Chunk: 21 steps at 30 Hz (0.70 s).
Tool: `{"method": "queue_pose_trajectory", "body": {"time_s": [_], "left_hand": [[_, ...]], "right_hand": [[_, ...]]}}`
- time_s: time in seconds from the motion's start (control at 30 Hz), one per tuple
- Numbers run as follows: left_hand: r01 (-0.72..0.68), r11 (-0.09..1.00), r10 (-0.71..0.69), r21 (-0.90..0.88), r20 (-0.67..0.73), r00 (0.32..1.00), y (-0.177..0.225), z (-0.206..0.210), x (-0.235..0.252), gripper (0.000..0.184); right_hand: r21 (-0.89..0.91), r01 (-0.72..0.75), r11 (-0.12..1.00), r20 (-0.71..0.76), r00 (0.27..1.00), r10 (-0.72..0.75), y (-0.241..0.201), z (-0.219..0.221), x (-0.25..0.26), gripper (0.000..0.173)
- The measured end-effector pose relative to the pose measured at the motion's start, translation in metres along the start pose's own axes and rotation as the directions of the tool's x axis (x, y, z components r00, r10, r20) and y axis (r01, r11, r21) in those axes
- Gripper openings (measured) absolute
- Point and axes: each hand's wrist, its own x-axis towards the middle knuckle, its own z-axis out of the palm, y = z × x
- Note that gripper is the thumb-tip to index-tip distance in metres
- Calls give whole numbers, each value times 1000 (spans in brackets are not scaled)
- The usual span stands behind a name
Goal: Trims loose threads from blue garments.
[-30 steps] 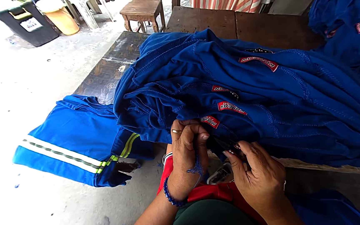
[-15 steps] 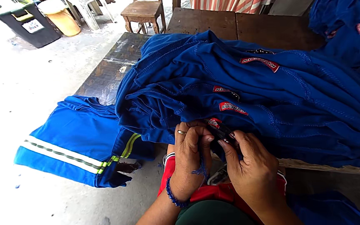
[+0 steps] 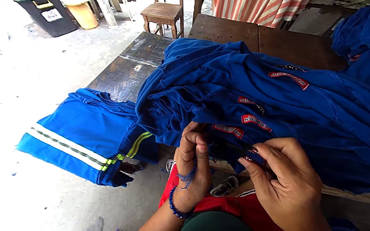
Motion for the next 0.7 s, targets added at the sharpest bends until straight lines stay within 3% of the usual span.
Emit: {"method": "queue_pose_trajectory", "body": {"time_s": [0.17,0.6,0.7], "left_hand": [[-74,996,72,48,44,996,-3,-2,-3,20],[-203,958,170,205,165,972,-11,-7,-6,19],[-172,972,147,162,156,977,-8,-13,-1,20]], "right_hand": [[-113,27,993,78,997,-18,2,17,14,28],[-107,6,994,48,999,-1,3,28,20,25],[20,-50,999,73,996,48,14,23,24,26]]}}
